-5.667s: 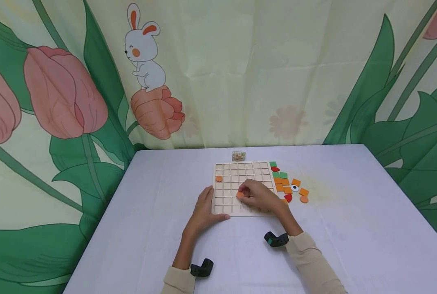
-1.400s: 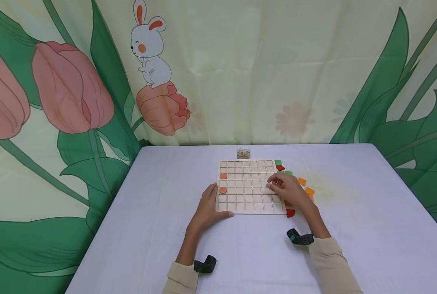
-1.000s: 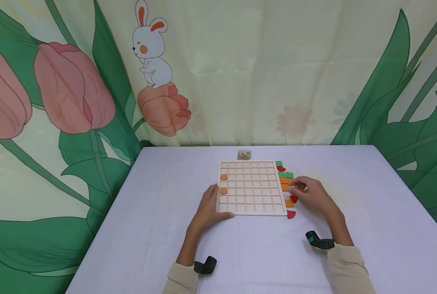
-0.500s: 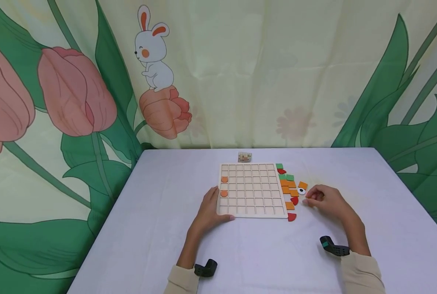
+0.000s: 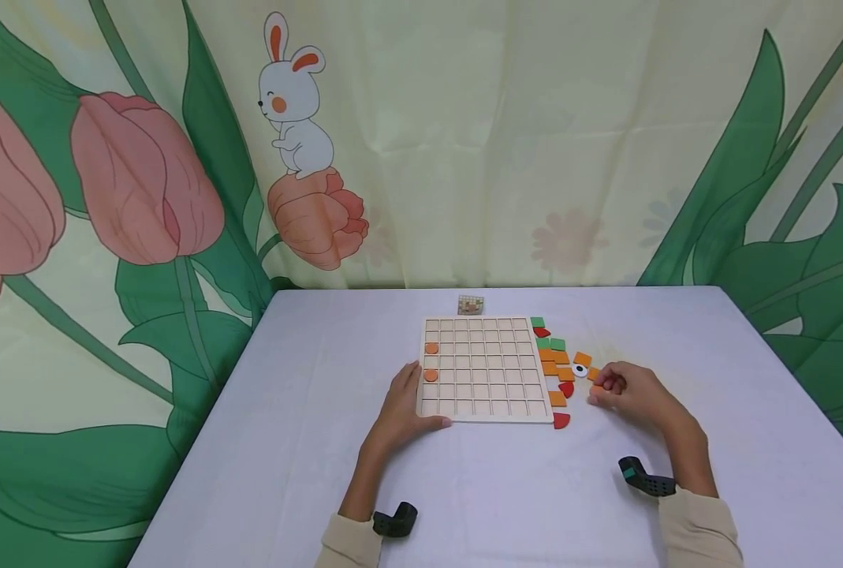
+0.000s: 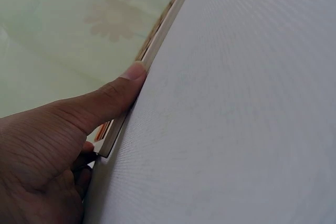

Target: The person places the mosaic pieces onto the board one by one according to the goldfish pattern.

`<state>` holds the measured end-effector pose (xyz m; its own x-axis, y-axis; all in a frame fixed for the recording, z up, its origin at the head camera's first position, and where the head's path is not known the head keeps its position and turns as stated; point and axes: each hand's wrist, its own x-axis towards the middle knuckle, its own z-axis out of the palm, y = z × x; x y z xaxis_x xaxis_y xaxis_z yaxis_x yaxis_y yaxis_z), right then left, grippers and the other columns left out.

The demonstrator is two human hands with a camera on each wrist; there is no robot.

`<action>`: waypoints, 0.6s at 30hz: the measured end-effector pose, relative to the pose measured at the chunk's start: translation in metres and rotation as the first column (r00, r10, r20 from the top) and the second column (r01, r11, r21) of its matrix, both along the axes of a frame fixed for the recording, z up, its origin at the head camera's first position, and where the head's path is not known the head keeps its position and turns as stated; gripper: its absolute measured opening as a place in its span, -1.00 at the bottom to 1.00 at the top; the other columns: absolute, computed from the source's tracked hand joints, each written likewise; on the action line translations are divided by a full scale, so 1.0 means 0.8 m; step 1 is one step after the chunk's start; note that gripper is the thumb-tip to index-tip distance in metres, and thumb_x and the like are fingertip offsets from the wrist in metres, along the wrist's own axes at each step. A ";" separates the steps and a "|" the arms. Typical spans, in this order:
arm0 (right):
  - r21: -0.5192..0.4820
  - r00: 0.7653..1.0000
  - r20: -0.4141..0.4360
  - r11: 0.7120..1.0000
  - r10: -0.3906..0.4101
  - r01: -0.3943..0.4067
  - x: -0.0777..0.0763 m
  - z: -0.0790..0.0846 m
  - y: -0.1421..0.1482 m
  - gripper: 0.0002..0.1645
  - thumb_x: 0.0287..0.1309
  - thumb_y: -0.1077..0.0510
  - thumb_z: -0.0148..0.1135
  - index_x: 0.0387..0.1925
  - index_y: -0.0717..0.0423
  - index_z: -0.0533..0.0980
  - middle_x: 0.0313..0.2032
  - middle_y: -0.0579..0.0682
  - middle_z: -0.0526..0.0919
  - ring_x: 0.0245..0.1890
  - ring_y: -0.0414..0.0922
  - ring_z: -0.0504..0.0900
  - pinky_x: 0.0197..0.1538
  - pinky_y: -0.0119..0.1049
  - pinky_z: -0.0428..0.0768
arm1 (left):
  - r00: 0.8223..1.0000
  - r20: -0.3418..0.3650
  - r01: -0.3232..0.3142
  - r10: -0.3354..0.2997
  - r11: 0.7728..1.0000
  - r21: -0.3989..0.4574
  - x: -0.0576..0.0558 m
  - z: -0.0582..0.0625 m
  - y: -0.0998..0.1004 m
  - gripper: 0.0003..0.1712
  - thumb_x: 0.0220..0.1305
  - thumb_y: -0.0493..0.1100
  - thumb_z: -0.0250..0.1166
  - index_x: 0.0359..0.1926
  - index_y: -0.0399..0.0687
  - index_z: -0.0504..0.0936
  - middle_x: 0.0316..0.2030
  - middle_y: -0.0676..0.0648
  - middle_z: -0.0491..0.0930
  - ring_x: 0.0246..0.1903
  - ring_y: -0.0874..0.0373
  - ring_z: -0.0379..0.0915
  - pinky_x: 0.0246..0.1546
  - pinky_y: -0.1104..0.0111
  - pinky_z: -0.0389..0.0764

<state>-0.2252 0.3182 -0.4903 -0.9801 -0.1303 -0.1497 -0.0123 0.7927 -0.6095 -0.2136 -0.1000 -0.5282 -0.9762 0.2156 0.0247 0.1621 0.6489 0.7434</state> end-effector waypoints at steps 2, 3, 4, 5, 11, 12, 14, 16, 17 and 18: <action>-0.006 1.000 0.022 1.000 0.011 -0.011 0.000 0.003 0.001 -0.50 0.23 0.06 0.55 -0.01 0.35 0.57 -0.28 0.05 0.57 -0.19 -0.03 0.49 -0.28 -0.46 0.53 | 1.000 0.000 0.000 0.000 1.000 0.003 0.000 0.000 0.000 0.42 -0.02 0.12 0.71 0.67 -0.26 0.07 0.62 -0.25 0.15 0.62 -0.22 0.04 0.60 -0.13 0.24; -0.009 0.999 0.034 1.000 0.014 -0.014 0.001 0.004 0.002 -0.50 0.24 0.08 0.54 0.00 0.35 0.56 -0.27 0.06 0.56 -0.19 -0.02 0.49 -0.27 -0.47 0.53 | 1.000 0.001 0.000 0.000 1.000 0.005 0.001 0.000 0.001 0.42 -0.02 0.12 0.71 0.67 -0.26 0.07 0.62 -0.25 0.15 0.62 -0.22 0.04 0.60 -0.13 0.24; -0.012 0.999 0.041 1.000 0.018 -0.018 0.001 0.005 0.003 -0.51 0.24 0.10 0.54 0.01 0.37 0.56 -0.27 0.06 0.56 -0.18 -0.02 0.49 -0.27 -0.47 0.53 | 1.000 0.002 0.000 0.000 1.000 0.005 0.001 0.000 0.001 0.42 -0.02 0.12 0.71 0.67 -0.26 0.07 0.62 -0.25 0.15 0.62 -0.22 0.04 0.60 -0.13 0.25; -0.016 0.999 0.048 1.000 0.018 -0.017 0.001 0.006 0.003 -0.51 0.24 0.12 0.53 0.01 0.37 0.55 -0.27 0.07 0.56 -0.18 -0.02 0.49 -0.27 -0.48 0.53 | 1.000 0.004 0.000 0.000 1.000 0.006 0.001 -0.001 0.001 0.42 -0.01 0.12 0.71 0.67 -0.26 0.07 0.62 -0.25 0.15 0.62 -0.22 0.04 0.60 -0.13 0.25; -0.024 0.999 0.048 1.000 0.015 -0.014 0.002 0.008 0.003 -0.56 0.29 0.13 0.50 0.00 0.39 0.56 -0.28 0.08 0.57 -0.20 -0.02 0.49 -0.27 -0.49 0.54 | 1.000 0.014 -0.004 0.004 1.000 -0.001 0.001 -0.001 0.001 0.42 0.00 0.12 0.70 0.68 -0.23 0.05 0.63 -0.24 0.13 0.63 -0.21 0.02 0.60 -0.12 0.25; -0.023 0.999 0.043 1.000 0.016 -0.015 0.002 0.008 0.003 -0.56 0.29 0.14 0.49 -0.01 0.39 0.55 -0.28 0.09 0.57 -0.20 -0.02 0.49 -0.28 -0.49 0.54 | 1.000 0.013 -0.006 0.006 1.000 -0.004 0.001 -0.001 0.001 0.42 0.00 0.12 0.70 0.68 -0.23 0.05 0.63 -0.24 0.13 0.63 -0.21 0.02 0.60 -0.12 0.25; -0.023 0.999 0.037 1.000 0.013 -0.012 0.002 0.007 0.002 -0.56 0.29 0.15 0.48 -0.01 0.40 0.55 -0.28 0.09 0.56 -0.20 -0.02 0.49 -0.28 -0.49 0.54 | 1.000 0.007 -0.007 0.007 1.000 -0.007 0.000 0.000 0.001 0.42 0.00 0.12 0.70 0.68 -0.24 0.05 0.63 -0.25 0.13 0.63 -0.22 0.03 0.59 -0.14 0.25; -0.023 0.999 0.033 1.000 0.011 -0.010 0.003 0.007 0.001 -0.57 0.29 0.15 0.48 -0.01 0.40 0.55 -0.28 0.09 0.57 -0.21 -0.02 0.49 -0.28 -0.50 0.54 | 1.000 0.006 -0.007 0.007 1.000 -0.010 0.000 0.001 0.001 0.42 0.00 0.12 0.70 0.68 -0.23 0.05 0.63 -0.25 0.13 0.62 -0.22 0.03 0.59 -0.15 0.26; -0.023 0.999 0.034 1.000 0.011 -0.010 0.003 0.007 0.001 -0.58 0.29 0.16 0.47 -0.01 0.40 0.54 -0.28 0.09 0.56 -0.21 -0.02 0.49 -0.28 -0.50 0.54 | 1.000 0.005 -0.006 0.006 1.000 -0.010 0.000 0.001 0.001 0.42 -0.01 0.13 0.70 0.68 -0.23 0.05 0.63 -0.25 0.13 0.62 -0.22 0.03 0.59 -0.15 0.26; -0.025 0.999 0.036 1.000 0.014 -0.013 0.003 0.007 0.001 -0.58 0.29 0.17 0.47 -0.01 0.41 0.54 -0.28 0.10 0.56 -0.21 -0.01 0.49 -0.28 -0.50 0.54 | 1.000 0.004 -0.004 0.004 1.000 -0.008 0.000 0.001 0.001 0.42 -0.01 0.13 0.70 0.68 -0.24 0.05 0.63 -0.25 0.13 0.62 -0.23 0.03 0.59 -0.16 0.26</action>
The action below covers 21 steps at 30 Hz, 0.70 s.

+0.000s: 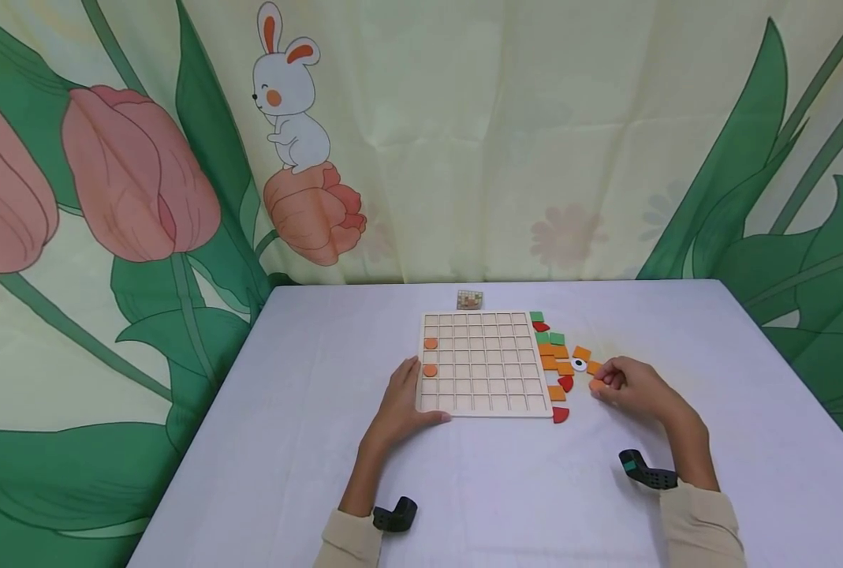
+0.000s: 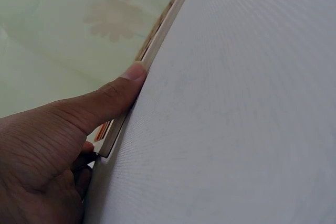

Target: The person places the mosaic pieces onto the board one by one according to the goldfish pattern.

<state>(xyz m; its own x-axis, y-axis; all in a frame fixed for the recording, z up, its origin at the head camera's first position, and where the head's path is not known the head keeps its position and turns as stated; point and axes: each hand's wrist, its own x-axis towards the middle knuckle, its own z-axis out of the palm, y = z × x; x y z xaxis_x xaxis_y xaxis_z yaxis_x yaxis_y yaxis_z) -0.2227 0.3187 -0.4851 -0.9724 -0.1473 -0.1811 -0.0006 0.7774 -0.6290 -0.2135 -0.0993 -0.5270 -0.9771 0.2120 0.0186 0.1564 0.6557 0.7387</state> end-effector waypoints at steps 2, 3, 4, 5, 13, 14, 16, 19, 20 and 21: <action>-0.001 1.000 0.008 1.000 -0.001 0.001 0.000 0.000 -0.001 -0.60 0.30 0.17 0.46 -0.01 0.40 0.54 -0.29 0.08 0.56 -0.21 -0.01 0.49 -0.28 -0.51 0.54 | 1.000 0.006 0.004 -0.004 1.000 -0.004 0.000 0.001 -0.001 0.43 -0.01 0.14 0.70 0.68 -0.23 0.05 0.63 -0.25 0.13 0.62 -0.22 0.03 0.59 -0.15 0.25; -0.003 1.000 0.013 1.000 -0.003 0.003 0.001 -0.001 -0.002 -0.61 0.30 0.18 0.45 -0.02 0.39 0.55 -0.29 0.08 0.56 -0.21 -0.01 0.49 -0.28 -0.52 0.54 | 1.000 0.009 0.006 -0.006 1.000 -0.004 0.001 0.001 -0.001 0.43 -0.01 0.15 0.70 0.68 -0.23 0.05 0.63 -0.25 0.13 0.63 -0.22 0.02 0.60 -0.14 0.25; -0.004 1.000 0.017 1.000 -0.004 0.004 0.001 -0.001 -0.002 -0.61 0.30 0.18 0.45 -0.02 0.38 0.55 -0.29 0.08 0.56 -0.21 -0.02 0.49 -0.28 -0.51 0.55 | 1.000 0.009 0.008 -0.008 1.000 -0.005 0.001 0.001 -0.001 0.43 -0.01 0.16 0.69 0.68 -0.24 0.05 0.63 -0.26 0.13 0.63 -0.22 0.02 0.60 -0.15 0.25; -0.004 1.000 0.019 1.000 -0.004 0.004 0.001 -0.001 -0.002 -0.62 0.30 0.18 0.45 -0.02 0.38 0.54 -0.29 0.08 0.56 -0.21 -0.02 0.49 -0.28 -0.51 0.55 | 1.000 0.013 0.008 -0.008 1.000 -0.006 0.001 0.001 -0.001 0.43 -0.01 0.16 0.69 0.68 -0.25 0.05 0.63 -0.25 0.13 0.63 -0.22 0.02 0.60 -0.14 0.25; 0.000 1.000 0.018 1.000 0.000 0.000 0.000 0.001 -0.004 -0.64 0.30 0.19 0.44 -0.03 0.37 0.55 -0.28 0.08 0.58 -0.20 -0.02 0.51 -0.27 -0.51 0.56 | 1.000 0.018 -0.001 0.001 1.000 0.001 0.001 0.003 0.000 0.42 0.00 0.11 0.70 0.68 -0.26 0.05 0.64 -0.26 0.12 0.64 -0.23 0.01 0.60 -0.16 0.24; 0.000 1.000 0.018 1.000 0.002 -0.002 0.000 0.002 -0.004 -0.64 0.30 0.19 0.43 -0.03 0.38 0.56 -0.27 0.09 0.58 -0.20 -0.02 0.51 -0.27 -0.50 0.56 | 1.000 0.018 -0.003 0.003 1.000 0.003 0.001 0.004 0.000 0.41 0.00 0.11 0.70 0.68 -0.26 0.05 0.63 -0.26 0.12 0.64 -0.23 0.01 0.60 -0.16 0.24; 0.001 1.000 0.024 1.000 0.001 -0.001 -0.001 0.004 -0.004 -0.64 0.30 0.20 0.43 -0.02 0.38 0.56 -0.27 0.09 0.59 -0.20 -0.02 0.51 -0.26 -0.51 0.57 | 1.000 0.022 -0.001 0.001 1.000 0.002 0.001 0.005 0.000 0.41 0.00 0.11 0.70 0.68 -0.25 0.05 0.64 -0.25 0.11 0.64 -0.22 0.00 0.61 -0.14 0.23; -0.001 1.000 0.031 1.000 0.002 -0.002 -0.001 0.006 -0.004 -0.63 0.29 0.21 0.44 -0.02 0.39 0.56 -0.27 0.10 0.60 -0.20 -0.01 0.51 -0.26 -0.51 0.58 | 1.000 0.021 0.004 -0.004 1.000 -0.001 0.000 0.004 0.000 0.41 0.01 0.12 0.70 0.68 -0.24 0.05 0.64 -0.25 0.11 0.64 -0.22 0.00 0.61 -0.13 0.22; -0.001 0.999 0.034 1.000 0.002 -0.002 -0.002 0.006 -0.004 -0.63 0.29 0.20 0.45 -0.02 0.39 0.56 -0.27 0.10 0.60 -0.20 -0.01 0.51 -0.26 -0.51 0.58 | 1.000 0.017 0.004 -0.004 1.000 -0.004 0.000 0.003 0.000 0.41 0.01 0.11 0.70 0.68 -0.24 0.05 0.64 -0.25 0.12 0.64 -0.22 0.00 0.61 -0.14 0.22; 0.000 0.999 0.037 1.000 0.001 -0.001 -0.002 0.006 -0.004 -0.62 0.29 0.20 0.45 -0.02 0.39 0.57 -0.28 0.09 0.60 -0.20 -0.02 0.51 -0.26 -0.51 0.58 | 1.000 0.013 0.006 -0.006 1.000 -0.007 -0.001 0.003 0.000 0.41 0.00 0.11 0.70 0.68 -0.25 0.05 0.63 -0.25 0.12 0.63 -0.22 0.00 0.61 -0.15 0.23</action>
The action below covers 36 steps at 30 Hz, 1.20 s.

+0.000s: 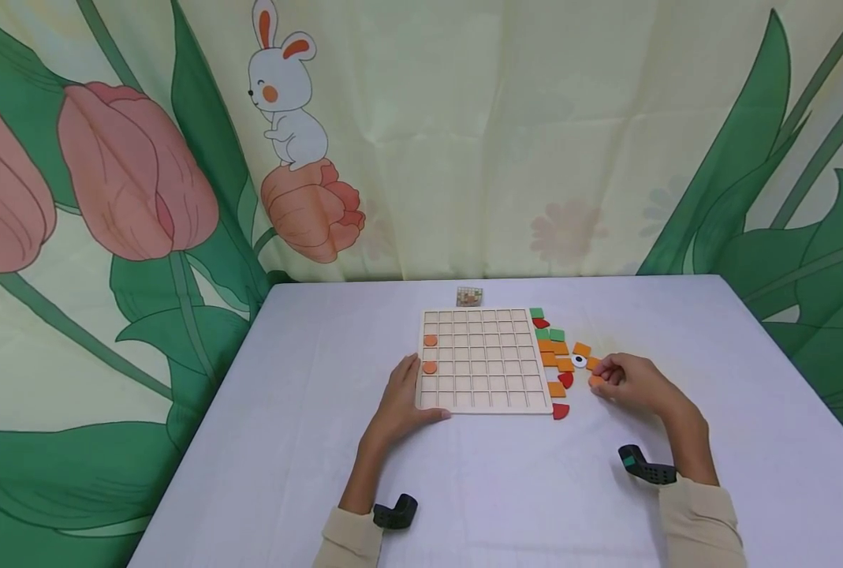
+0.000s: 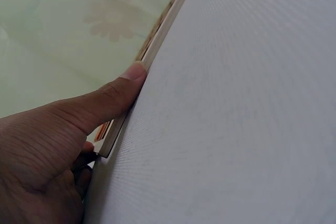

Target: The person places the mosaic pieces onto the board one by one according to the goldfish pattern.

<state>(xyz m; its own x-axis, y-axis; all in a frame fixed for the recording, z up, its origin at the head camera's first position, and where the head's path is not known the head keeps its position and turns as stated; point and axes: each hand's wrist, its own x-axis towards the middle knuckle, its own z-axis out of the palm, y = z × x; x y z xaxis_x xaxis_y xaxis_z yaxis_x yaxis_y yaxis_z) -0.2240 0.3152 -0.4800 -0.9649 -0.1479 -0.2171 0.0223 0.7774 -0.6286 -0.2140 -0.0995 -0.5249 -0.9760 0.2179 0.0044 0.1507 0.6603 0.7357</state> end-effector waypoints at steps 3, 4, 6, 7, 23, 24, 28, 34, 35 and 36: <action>0.003 1.000 0.007 1.000 -0.003 0.003 -0.001 0.001 0.000 -0.63 0.28 0.19 0.46 -0.03 0.38 0.57 -0.28 0.08 0.60 -0.20 -0.02 0.52 -0.25 -0.50 0.59 | 1.000 -0.007 0.005 -0.005 1.000 -0.004 -0.002 0.000 0.000 0.41 0.00 0.11 0.70 0.68 -0.24 0.06 0.63 -0.26 0.13 0.63 -0.23 0.02 0.60 -0.15 0.24; 0.005 1.000 0.007 1.000 0.000 0.000 -0.002 0.001 0.001 -0.62 0.28 0.19 0.46 -0.03 0.39 0.57 -0.29 0.09 0.59 -0.21 -0.02 0.51 -0.25 -0.49 0.59 | 1.000 -0.010 0.006 -0.006 1.000 -0.005 -0.002 -0.001 0.000 0.41 -0.01 0.11 0.70 0.68 -0.24 0.07 0.62 -0.26 0.14 0.63 -0.23 0.02 0.60 -0.15 0.24; 0.010 1.000 0.008 1.000 -0.004 0.004 -0.002 0.002 0.001 -0.62 0.28 0.19 0.47 -0.04 0.39 0.57 -0.29 0.09 0.59 -0.21 -0.02 0.52 -0.24 -0.47 0.60 | 1.000 -0.011 0.008 -0.008 1.000 -0.009 -0.003 -0.001 0.001 0.41 -0.01 0.13 0.70 0.68 -0.23 0.07 0.62 -0.26 0.14 0.63 -0.23 0.02 0.60 -0.15 0.24; 0.013 1.000 0.008 1.000 -0.006 0.006 -0.002 0.001 0.001 -0.62 0.27 0.18 0.47 -0.04 0.39 0.57 -0.29 0.09 0.59 -0.21 -0.02 0.52 -0.24 -0.46 0.60 | 1.000 -0.008 0.007 -0.007 1.000 -0.007 -0.002 -0.001 0.000 0.41 -0.01 0.13 0.70 0.68 -0.23 0.07 0.63 -0.26 0.13 0.63 -0.23 0.01 0.61 -0.14 0.24; 0.002 1.000 -0.015 1.000 0.005 -0.005 -0.002 0.003 -0.004 -0.60 0.27 0.16 0.48 -0.04 0.39 0.56 -0.27 0.09 0.62 -0.20 -0.03 0.53 -0.25 -0.49 0.60 | 1.000 -0.014 0.007 -0.007 1.000 0.004 -0.001 -0.002 0.000 0.42 0.00 0.12 0.70 0.68 -0.23 0.06 0.62 -0.24 0.15 0.62 -0.21 0.05 0.60 -0.11 0.25; -0.003 1.000 -0.019 1.000 0.004 -0.004 -0.002 0.003 -0.005 -0.60 0.26 0.17 0.48 -0.04 0.38 0.56 -0.27 0.09 0.62 -0.20 -0.03 0.53 -0.26 -0.50 0.60 | 1.000 -0.013 0.006 -0.006 1.000 0.005 -0.001 -0.002 0.001 0.42 0.00 0.12 0.70 0.68 -0.23 0.06 0.62 -0.24 0.14 0.62 -0.21 0.05 0.60 -0.11 0.25; -0.015 0.999 -0.051 1.000 0.012 -0.013 -0.003 0.004 -0.012 -0.61 0.24 0.18 0.50 -0.06 0.38 0.57 -0.29 0.08 0.62 -0.22 -0.03 0.53 -0.28 -0.52 0.59 | 1.000 -0.009 0.002 -0.002 1.000 0.010 0.001 -0.001 0.002 0.42 0.00 0.12 0.70 0.68 -0.23 0.05 0.63 -0.24 0.14 0.62 -0.21 0.04 0.60 -0.12 0.25; -0.026 0.994 -0.099 0.999 0.043 -0.045 -0.006 0.004 -0.032 -0.60 0.23 0.17 0.51 -0.04 0.36 0.60 -0.29 0.05 0.63 -0.21 -0.05 0.53 -0.27 -0.52 0.57 | 1.000 -0.006 -0.002 0.002 1.000 0.006 0.003 0.001 0.002 0.42 0.01 0.11 0.70 0.68 -0.26 0.04 0.63 -0.26 0.12 0.63 -0.23 0.03 0.61 -0.12 0.23; -0.028 0.993 -0.111 0.998 0.050 -0.053 -0.007 0.004 -0.036 -0.60 0.24 0.16 0.51 -0.03 0.37 0.61 -0.29 0.05 0.63 -0.21 -0.05 0.53 -0.27 -0.52 0.57 | 1.000 -0.004 -0.001 0.001 1.000 0.009 0.003 0.002 0.001 0.42 0.01 0.11 0.70 0.68 -0.27 0.04 0.63 -0.27 0.12 0.63 -0.23 0.02 0.61 -0.12 0.23; -0.031 0.990 -0.128 0.997 0.060 -0.064 -0.008 0.003 -0.040 -0.59 0.24 0.16 0.51 -0.03 0.38 0.61 -0.29 0.06 0.63 -0.22 -0.05 0.53 -0.27 -0.52 0.56 | 1.000 -0.003 0.000 0.000 1.000 0.013 0.003 0.002 0.001 0.42 0.01 0.11 0.70 0.68 -0.28 0.04 0.63 -0.27 0.12 0.63 -0.23 0.02 0.61 -0.12 0.23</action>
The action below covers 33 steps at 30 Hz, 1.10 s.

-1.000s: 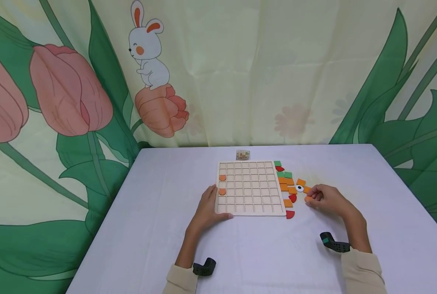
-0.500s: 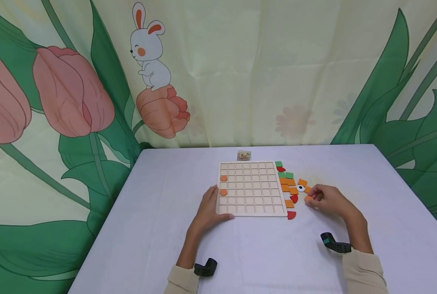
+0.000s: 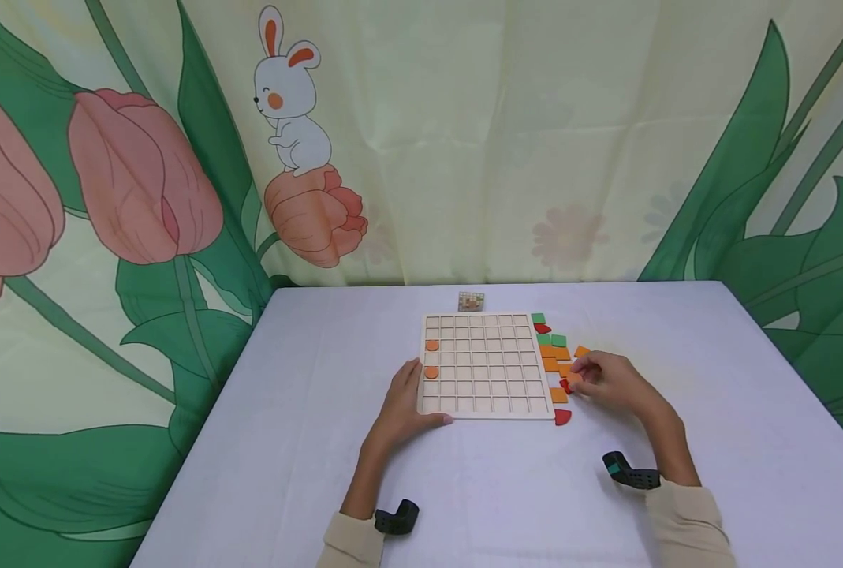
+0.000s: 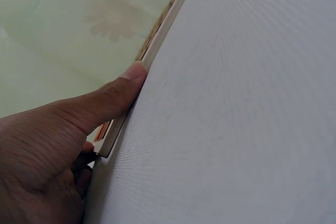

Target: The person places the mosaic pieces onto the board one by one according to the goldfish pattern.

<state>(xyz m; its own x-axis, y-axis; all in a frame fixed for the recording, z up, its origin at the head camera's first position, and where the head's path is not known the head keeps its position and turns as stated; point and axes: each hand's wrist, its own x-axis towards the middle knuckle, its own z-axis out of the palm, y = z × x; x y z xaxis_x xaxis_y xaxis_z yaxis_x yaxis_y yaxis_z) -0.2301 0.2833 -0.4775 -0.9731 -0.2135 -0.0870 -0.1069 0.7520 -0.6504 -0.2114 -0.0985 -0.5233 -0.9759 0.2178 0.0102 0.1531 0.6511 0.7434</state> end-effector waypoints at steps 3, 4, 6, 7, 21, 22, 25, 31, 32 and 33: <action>-0.015 0.999 -0.048 1.000 0.024 -0.025 -0.003 -0.003 -0.013 -0.62 0.25 0.17 0.50 -0.03 0.38 0.63 -0.28 0.06 0.64 -0.23 -0.06 0.53 -0.27 -0.53 0.56 | 1.000 -0.001 0.009 -0.009 1.000 0.011 0.001 -0.001 -0.001 0.41 0.01 0.12 0.69 0.68 -0.26 0.05 0.63 -0.26 0.13 0.62 -0.23 0.03 0.60 -0.14 0.25; -0.020 0.998 -0.062 0.999 0.033 -0.034 -0.003 -0.004 -0.018 -0.62 0.25 0.17 0.50 -0.04 0.37 0.63 -0.29 0.06 0.64 -0.23 -0.06 0.53 -0.27 -0.53 0.56 | 1.000 -0.001 0.011 -0.011 1.000 0.014 0.001 -0.001 -0.001 0.41 0.01 0.13 0.69 0.68 -0.25 0.06 0.63 -0.26 0.13 0.62 -0.23 0.03 0.59 -0.15 0.26; -0.028 0.995 -0.091 0.998 0.052 -0.055 -0.005 -0.006 -0.027 -0.63 0.25 0.19 0.49 -0.04 0.38 0.62 -0.30 0.06 0.62 -0.25 -0.07 0.52 -0.30 -0.52 0.56 | 1.000 0.000 0.014 -0.014 1.000 0.018 0.001 -0.001 -0.002 0.41 0.00 0.14 0.69 0.68 -0.24 0.06 0.63 -0.25 0.14 0.62 -0.23 0.03 0.59 -0.15 0.26; -0.031 0.993 -0.104 0.998 0.057 -0.061 -0.006 -0.007 -0.032 -0.64 0.25 0.20 0.49 -0.04 0.37 0.62 -0.29 0.05 0.62 -0.25 -0.08 0.52 -0.30 -0.52 0.56 | 1.000 0.000 0.014 -0.014 1.000 0.018 0.001 -0.002 -0.002 0.41 0.00 0.14 0.69 0.68 -0.24 0.06 0.63 -0.25 0.14 0.62 -0.23 0.03 0.59 -0.15 0.26; -0.026 0.968 -0.199 0.987 0.152 -0.160 -0.017 -0.013 -0.094 -0.70 0.29 0.22 0.43 0.00 0.29 0.64 -0.18 0.07 0.67 -0.24 -0.13 0.54 -0.24 -0.46 0.57 | 1.000 0.000 0.019 -0.019 1.000 0.004 -0.002 -0.002 -0.002 0.42 0.01 0.12 0.70 0.68 -0.27 0.04 0.63 -0.26 0.13 0.63 -0.22 0.02 0.61 -0.11 0.23; -0.026 0.966 -0.202 0.985 0.161 -0.169 -0.018 -0.012 -0.098 -0.70 0.29 0.22 0.42 -0.01 0.29 0.64 -0.18 0.07 0.68 -0.25 -0.14 0.54 -0.24 -0.45 0.57 | 1.000 0.003 0.016 -0.016 1.000 0.004 -0.001 -0.002 -0.002 0.42 0.01 0.12 0.70 0.68 -0.26 0.04 0.63 -0.26 0.12 0.63 -0.22 0.01 0.62 -0.11 0.22; -0.014 0.962 -0.205 0.982 0.182 -0.189 -0.020 -0.012 -0.113 -0.72 0.29 0.22 0.44 -0.02 0.27 0.64 -0.17 0.06 0.68 -0.25 -0.14 0.55 -0.24 -0.45 0.57 | 1.000 0.008 0.007 -0.007 1.000 0.005 -0.001 -0.001 -0.002 0.43 0.01 0.10 0.71 0.68 -0.26 0.03 0.64 -0.25 0.12 0.64 -0.22 0.00 0.62 -0.11 0.21; -0.015 0.957 -0.181 0.972 0.228 -0.235 -0.021 -0.012 -0.142 -0.74 0.34 0.17 0.42 -0.01 0.21 0.65 -0.18 0.00 0.65 -0.23 -0.16 0.53 -0.17 -0.40 0.58 | 1.000 0.005 0.016 -0.016 1.000 0.009 -0.001 0.002 -0.003 0.41 0.02 0.11 0.70 0.68 -0.26 0.03 0.64 -0.26 0.11 0.65 -0.22 -0.01 0.63 -0.10 0.19; -0.019 0.955 -0.179 0.970 0.237 -0.244 -0.020 -0.013 -0.147 -0.75 0.35 0.17 0.41 -0.01 0.20 0.66 -0.17 -0.02 0.65 -0.23 -0.16 0.53 -0.15 -0.40 0.58 | 1.000 0.001 0.019 -0.019 1.000 0.011 0.000 0.002 -0.004 0.41 0.03 0.11 0.70 0.68 -0.29 0.04 0.64 -0.27 0.11 0.64 -0.24 -0.01 0.63 -0.11 0.19; -0.021 0.953 -0.177 0.967 0.247 -0.254 -0.020 -0.014 -0.151 -0.75 0.35 0.17 0.41 0.00 0.19 0.66 -0.17 -0.03 0.64 -0.22 -0.17 0.53 -0.15 -0.39 0.58 | 1.000 0.000 0.022 -0.022 1.000 0.011 0.000 0.002 -0.004 0.41 0.03 0.10 0.69 0.67 -0.30 0.03 0.64 -0.28 0.11 0.65 -0.24 -0.02 0.63 -0.11 0.18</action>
